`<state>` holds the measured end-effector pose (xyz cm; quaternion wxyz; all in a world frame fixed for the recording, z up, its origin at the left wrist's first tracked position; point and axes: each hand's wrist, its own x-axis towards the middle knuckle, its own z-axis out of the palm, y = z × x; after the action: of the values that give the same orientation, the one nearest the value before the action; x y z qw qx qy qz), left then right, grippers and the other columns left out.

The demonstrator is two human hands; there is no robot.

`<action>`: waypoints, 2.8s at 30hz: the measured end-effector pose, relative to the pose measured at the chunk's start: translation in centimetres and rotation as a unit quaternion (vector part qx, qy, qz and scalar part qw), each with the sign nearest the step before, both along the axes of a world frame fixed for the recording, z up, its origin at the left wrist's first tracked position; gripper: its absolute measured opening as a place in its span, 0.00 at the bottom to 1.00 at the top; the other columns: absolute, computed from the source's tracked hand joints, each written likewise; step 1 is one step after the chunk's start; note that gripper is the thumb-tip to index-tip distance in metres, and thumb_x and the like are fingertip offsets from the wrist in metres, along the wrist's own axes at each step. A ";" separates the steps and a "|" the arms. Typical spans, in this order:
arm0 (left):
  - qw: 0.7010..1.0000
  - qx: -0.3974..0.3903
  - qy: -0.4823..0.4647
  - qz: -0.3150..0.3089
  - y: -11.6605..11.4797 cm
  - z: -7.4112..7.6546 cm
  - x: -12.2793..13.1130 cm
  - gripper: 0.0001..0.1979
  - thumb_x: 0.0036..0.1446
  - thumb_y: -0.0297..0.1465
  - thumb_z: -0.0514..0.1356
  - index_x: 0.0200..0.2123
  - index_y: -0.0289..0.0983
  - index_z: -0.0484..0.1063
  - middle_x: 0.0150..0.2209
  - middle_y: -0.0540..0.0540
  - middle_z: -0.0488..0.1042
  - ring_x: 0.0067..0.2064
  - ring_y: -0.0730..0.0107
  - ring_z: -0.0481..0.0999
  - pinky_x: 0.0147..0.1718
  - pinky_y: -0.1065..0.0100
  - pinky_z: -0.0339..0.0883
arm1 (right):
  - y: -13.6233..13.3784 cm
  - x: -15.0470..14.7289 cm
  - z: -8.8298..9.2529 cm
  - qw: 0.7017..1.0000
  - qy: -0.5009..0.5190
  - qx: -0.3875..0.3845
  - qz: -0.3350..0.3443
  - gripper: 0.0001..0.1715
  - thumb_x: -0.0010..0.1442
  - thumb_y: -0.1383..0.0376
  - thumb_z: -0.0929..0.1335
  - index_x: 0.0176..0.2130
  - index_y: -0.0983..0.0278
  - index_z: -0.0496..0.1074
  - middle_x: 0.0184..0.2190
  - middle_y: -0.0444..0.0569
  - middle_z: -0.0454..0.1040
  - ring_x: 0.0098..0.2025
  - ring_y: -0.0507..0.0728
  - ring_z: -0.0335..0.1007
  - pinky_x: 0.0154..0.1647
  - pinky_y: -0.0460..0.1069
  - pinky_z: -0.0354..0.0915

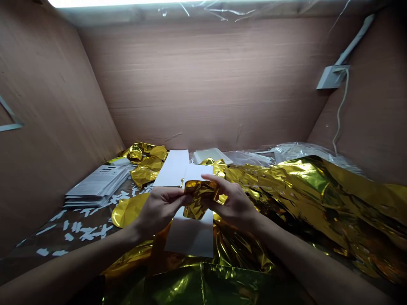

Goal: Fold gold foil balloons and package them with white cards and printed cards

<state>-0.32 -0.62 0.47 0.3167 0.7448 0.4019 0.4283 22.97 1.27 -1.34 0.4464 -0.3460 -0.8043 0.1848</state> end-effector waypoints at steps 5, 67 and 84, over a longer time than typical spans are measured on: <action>0.999 0.021 0.028 0.030 -0.3 -1.3 -0.7 0.11 0.60 0.37 0.66 0.32 0.36 0.85 0.27 0.47 0.81 0.30 0.66 0.76 0.29 0.71 0.68 | -0.4 -0.9 -0.4 0.998 0.005 -0.038 0.049 0.08 0.65 0.62 0.70 0.39 0.63 0.80 0.32 0.46 0.81 0.30 0.54 0.71 0.33 0.48 0.66; 0.806 0.235 0.500 -0.213 -2.9 -2.6 -2.4 0.33 0.66 0.38 0.62 0.69 0.29 0.62 0.69 0.32 0.62 0.72 0.44 0.56 0.70 0.51 0.56 | 0.6 -1.8 -1.9 0.974 -0.110 -0.119 -0.158 0.22 0.61 0.60 0.69 0.52 0.63 0.80 0.41 0.53 0.81 0.40 0.61 0.77 0.45 0.56 0.72; 0.835 0.323 0.429 -0.116 -2.5 -5.7 -1.0 0.25 0.68 0.32 0.55 0.64 0.25 0.69 0.65 0.33 0.70 0.69 0.49 0.65 0.67 0.56 0.62 | 2.6 -0.2 -2.3 0.926 0.108 -0.352 -0.081 0.16 0.48 0.70 0.74 0.40 0.67 0.79 0.35 0.50 0.82 0.36 0.59 0.79 0.34 0.50 0.75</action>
<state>-1.30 -3.08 -5.27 -0.0994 0.9549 0.2471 0.1313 22.77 3.83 -3.66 0.3931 -0.5230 -0.6035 0.4558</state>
